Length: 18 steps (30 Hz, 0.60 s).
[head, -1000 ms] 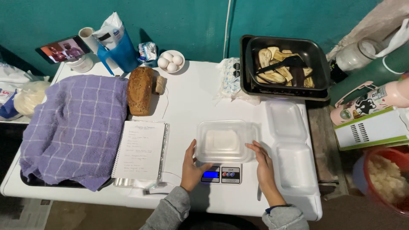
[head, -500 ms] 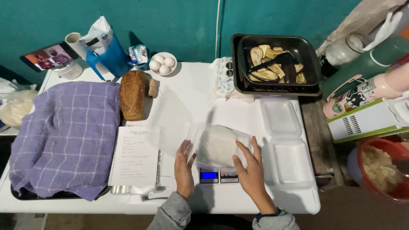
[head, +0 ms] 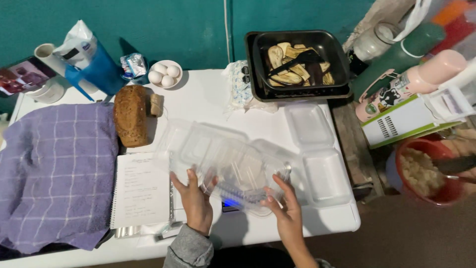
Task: Packaging mashed food into plastic containers and weighing them using a digital scale.
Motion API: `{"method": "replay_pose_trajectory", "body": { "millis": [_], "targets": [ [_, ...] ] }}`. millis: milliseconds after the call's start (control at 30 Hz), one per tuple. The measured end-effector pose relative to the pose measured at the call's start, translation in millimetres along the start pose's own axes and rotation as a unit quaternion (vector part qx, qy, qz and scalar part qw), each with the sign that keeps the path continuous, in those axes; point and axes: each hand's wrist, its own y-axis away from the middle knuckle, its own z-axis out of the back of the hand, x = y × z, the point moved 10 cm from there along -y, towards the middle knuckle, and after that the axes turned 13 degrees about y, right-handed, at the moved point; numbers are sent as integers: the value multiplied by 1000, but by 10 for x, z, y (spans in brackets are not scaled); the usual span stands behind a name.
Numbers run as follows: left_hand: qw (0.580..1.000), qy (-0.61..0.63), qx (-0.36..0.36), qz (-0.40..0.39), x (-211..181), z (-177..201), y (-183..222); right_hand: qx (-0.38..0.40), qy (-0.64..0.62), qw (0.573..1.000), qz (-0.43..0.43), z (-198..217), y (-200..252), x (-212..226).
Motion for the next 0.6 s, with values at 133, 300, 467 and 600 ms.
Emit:
{"method": "replay_pose_trajectory", "body": {
  "millis": [133,300,467,600],
  "targets": [
    [989,-54,-22,-135,-326,-197,192,-47,8,998,28,-42,222,99],
    [988,-88,51,-116,-47,-156,110,-47,5,998,50,73,193,102],
    [989,-129,72,9,251,-282,424,-12,12,997,78,390,-18,219],
    [980,-187,70,4,360,-485,800,55,17,998,30,917,-211,264]
  ]
}}
